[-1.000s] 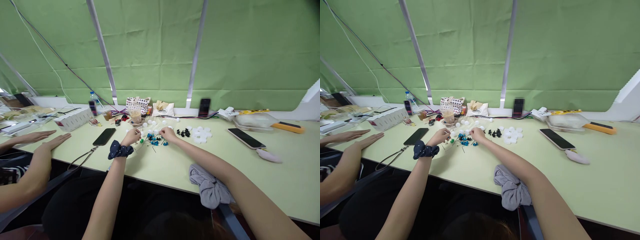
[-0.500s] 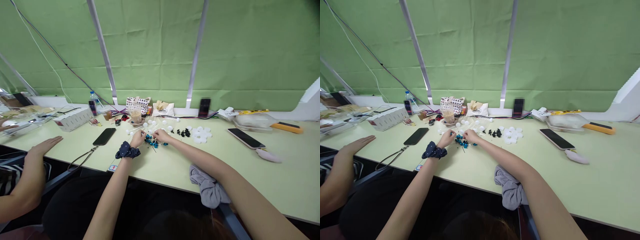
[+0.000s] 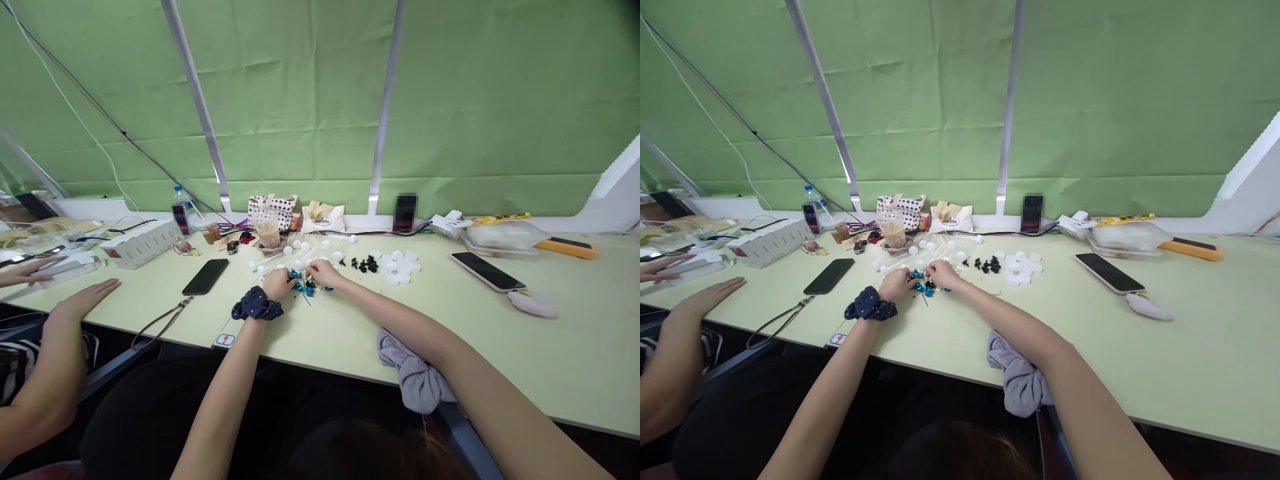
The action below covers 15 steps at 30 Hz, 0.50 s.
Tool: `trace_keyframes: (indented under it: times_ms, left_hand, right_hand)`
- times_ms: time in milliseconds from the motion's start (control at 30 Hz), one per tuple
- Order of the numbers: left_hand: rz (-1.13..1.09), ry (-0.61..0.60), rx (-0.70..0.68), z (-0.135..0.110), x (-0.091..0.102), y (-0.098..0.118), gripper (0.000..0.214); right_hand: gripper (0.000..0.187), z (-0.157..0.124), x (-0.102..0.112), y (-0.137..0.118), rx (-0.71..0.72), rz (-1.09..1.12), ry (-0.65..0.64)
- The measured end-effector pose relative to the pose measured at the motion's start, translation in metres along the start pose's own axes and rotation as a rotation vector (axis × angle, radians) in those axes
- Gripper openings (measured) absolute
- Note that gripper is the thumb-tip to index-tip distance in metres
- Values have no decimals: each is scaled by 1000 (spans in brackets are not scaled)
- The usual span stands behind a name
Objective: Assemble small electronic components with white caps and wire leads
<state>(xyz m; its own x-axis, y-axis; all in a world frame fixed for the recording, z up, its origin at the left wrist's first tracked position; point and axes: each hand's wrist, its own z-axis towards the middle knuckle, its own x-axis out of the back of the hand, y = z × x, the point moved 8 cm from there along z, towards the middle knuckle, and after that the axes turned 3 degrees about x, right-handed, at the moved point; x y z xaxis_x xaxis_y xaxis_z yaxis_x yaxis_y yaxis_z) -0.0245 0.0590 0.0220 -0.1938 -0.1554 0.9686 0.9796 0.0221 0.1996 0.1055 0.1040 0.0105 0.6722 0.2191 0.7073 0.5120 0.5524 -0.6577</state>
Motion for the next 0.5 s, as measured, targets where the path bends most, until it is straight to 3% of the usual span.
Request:
trace_keyframes:
  times_ms: [167,500]
  left_hand:
    - [-44,-35,-1,4,-6,-10,30]
    - [-380,18,56,5,15,-25,37]
  right_hand:
    - [27,-3,3,3,-40,71,6]
    - [28,-5,11,-4,-35,173,5]
